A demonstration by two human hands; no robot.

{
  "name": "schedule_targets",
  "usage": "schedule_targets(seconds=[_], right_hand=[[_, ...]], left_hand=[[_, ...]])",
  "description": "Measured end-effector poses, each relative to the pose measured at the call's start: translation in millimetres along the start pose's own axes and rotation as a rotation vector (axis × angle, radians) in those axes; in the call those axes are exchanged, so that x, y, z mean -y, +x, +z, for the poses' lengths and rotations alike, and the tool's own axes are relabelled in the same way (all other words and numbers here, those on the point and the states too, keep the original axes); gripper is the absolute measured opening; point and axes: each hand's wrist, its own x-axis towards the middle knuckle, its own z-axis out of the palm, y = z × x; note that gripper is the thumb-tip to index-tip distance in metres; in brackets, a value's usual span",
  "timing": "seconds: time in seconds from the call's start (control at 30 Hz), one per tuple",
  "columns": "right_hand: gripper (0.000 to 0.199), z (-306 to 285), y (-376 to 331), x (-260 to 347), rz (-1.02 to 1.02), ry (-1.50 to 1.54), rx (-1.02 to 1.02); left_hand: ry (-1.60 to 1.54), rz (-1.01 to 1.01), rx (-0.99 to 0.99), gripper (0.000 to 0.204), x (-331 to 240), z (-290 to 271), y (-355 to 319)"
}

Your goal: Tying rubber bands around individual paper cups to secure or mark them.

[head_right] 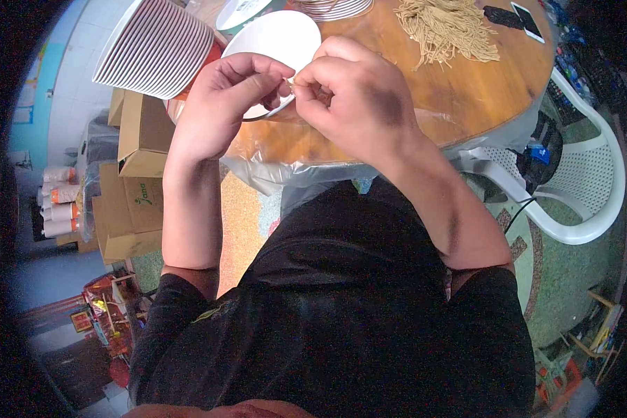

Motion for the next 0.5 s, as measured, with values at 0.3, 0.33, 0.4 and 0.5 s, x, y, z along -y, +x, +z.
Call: schedule_targets(seconds=[0.3, 0.33, 0.4, 0.5], right_hand=[[0.009, 1.2, -4.8, -1.2, 0.017, 0.015, -0.052], [0.009, 1.6, -5.7, -1.4, 0.03, 0.032, -0.052], [0.009, 2.8, -7.2, -1.7, 0.036, 0.045, -0.07], [0.009, 4.2, -8.8, -0.7, 0.067, 0.093, -0.08]], left_hand=[[-0.046, 0.009, 0.038, 0.023, 4.0, -2.5, 0.0], [-0.052, 0.021, 0.049, 0.023, 5.0, -3.3, 0.2], [-0.067, 0.038, 0.056, 0.022, 4.7, -2.1, -1.5], [-0.022, 0.05, 0.025, 0.021, 8.1, -2.2, -1.0]])
